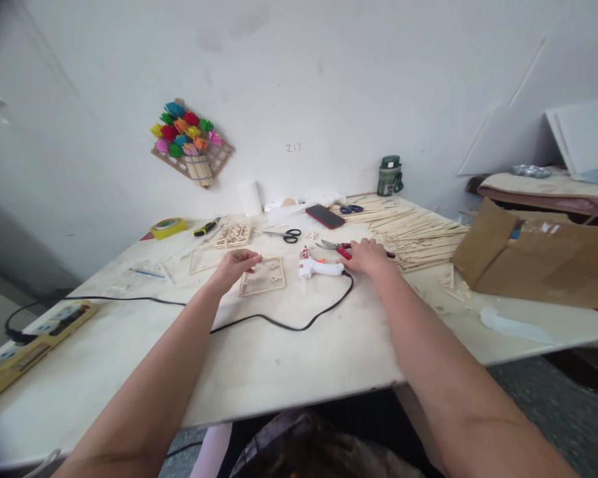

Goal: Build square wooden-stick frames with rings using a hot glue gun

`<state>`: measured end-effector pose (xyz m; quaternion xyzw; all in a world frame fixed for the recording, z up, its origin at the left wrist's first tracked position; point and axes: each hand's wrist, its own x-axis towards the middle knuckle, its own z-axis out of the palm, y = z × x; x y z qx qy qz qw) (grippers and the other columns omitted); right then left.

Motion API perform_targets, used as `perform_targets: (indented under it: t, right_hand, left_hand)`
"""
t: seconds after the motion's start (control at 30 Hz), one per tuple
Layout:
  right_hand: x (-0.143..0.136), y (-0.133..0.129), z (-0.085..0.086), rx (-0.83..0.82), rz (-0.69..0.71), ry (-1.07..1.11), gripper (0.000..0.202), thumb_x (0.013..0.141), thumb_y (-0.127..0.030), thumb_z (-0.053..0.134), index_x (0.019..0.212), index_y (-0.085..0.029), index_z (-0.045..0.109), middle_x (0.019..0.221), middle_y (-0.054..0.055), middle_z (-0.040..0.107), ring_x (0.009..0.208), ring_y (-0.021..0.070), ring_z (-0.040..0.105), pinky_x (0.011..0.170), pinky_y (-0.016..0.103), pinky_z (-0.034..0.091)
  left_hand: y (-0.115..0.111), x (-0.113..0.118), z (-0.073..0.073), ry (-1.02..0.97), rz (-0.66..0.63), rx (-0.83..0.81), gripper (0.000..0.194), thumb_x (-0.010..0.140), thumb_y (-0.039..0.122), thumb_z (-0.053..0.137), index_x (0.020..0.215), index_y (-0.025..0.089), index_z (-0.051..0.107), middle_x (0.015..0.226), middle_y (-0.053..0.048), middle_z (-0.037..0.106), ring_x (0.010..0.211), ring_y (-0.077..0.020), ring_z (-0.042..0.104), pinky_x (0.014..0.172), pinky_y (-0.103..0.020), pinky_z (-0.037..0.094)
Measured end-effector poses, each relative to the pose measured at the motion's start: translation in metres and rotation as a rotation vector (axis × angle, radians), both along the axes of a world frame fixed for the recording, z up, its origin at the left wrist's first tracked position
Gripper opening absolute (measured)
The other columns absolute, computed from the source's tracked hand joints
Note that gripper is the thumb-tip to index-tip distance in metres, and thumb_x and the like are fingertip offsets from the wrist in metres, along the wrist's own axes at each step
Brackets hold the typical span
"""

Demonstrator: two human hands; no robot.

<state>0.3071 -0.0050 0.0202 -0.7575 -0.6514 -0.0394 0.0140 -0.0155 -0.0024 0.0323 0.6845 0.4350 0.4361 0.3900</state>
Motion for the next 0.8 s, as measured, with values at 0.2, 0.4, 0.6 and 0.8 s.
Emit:
perform_targets:
  t: [0.2,0.4,0.6,0.8]
  right_hand:
    - [0.004,0.004,-0.012,0.003,0.08,-0.038,0.073,0.074,-0.066,0.029,0.121,-0.014,0.046,0.121,0.019,0.046,0.112,0.0345,0.038,0.087,0.048,0.032]
    - [0.002,0.002,-0.013,0.025,0.123,-0.043,0.067,0.075,-0.06,0.035,0.123,-0.015,0.043,0.126,0.017,0.043,0.115,0.0319,0.037,0.091,0.047,0.029]
    - [0.008,0.005,-0.016,0.022,0.12,-0.032,0.061,0.076,-0.049,0.038,0.128,-0.018,0.039,0.139,0.012,0.031,0.126,0.0298,0.024,0.099,0.05,0.017]
    - [0.008,0.003,-0.006,0.107,0.087,0.046,0.048,0.079,-0.036,0.032,0.123,-0.021,0.046,0.137,0.007,0.036,0.124,0.0272,0.03,0.099,0.05,0.017]
  left_hand:
    - [0.011,-0.007,-0.008,0.262,0.148,0.038,0.026,0.055,0.035,0.068,0.068,0.013,0.068,0.057,-0.001,0.06,0.055,-0.0111,0.051,0.055,-0.023,0.039]
    - [0.012,-0.003,-0.012,0.311,0.129,-0.057,0.018,0.053,0.024,0.066,0.067,0.012,0.067,0.051,0.0,0.057,0.046,-0.0085,0.046,0.047,-0.021,0.036]
    - [0.005,0.0,-0.007,0.384,0.115,-0.092,0.011,0.053,0.023,0.066,0.058,0.014,0.065,0.042,0.001,0.052,0.041,-0.0087,0.045,0.042,-0.02,0.034]
    - [0.008,0.001,-0.009,0.403,0.102,-0.02,0.006,0.05,0.019,0.067,0.054,0.015,0.065,0.042,0.002,0.052,0.041,-0.0073,0.043,0.041,-0.018,0.032]
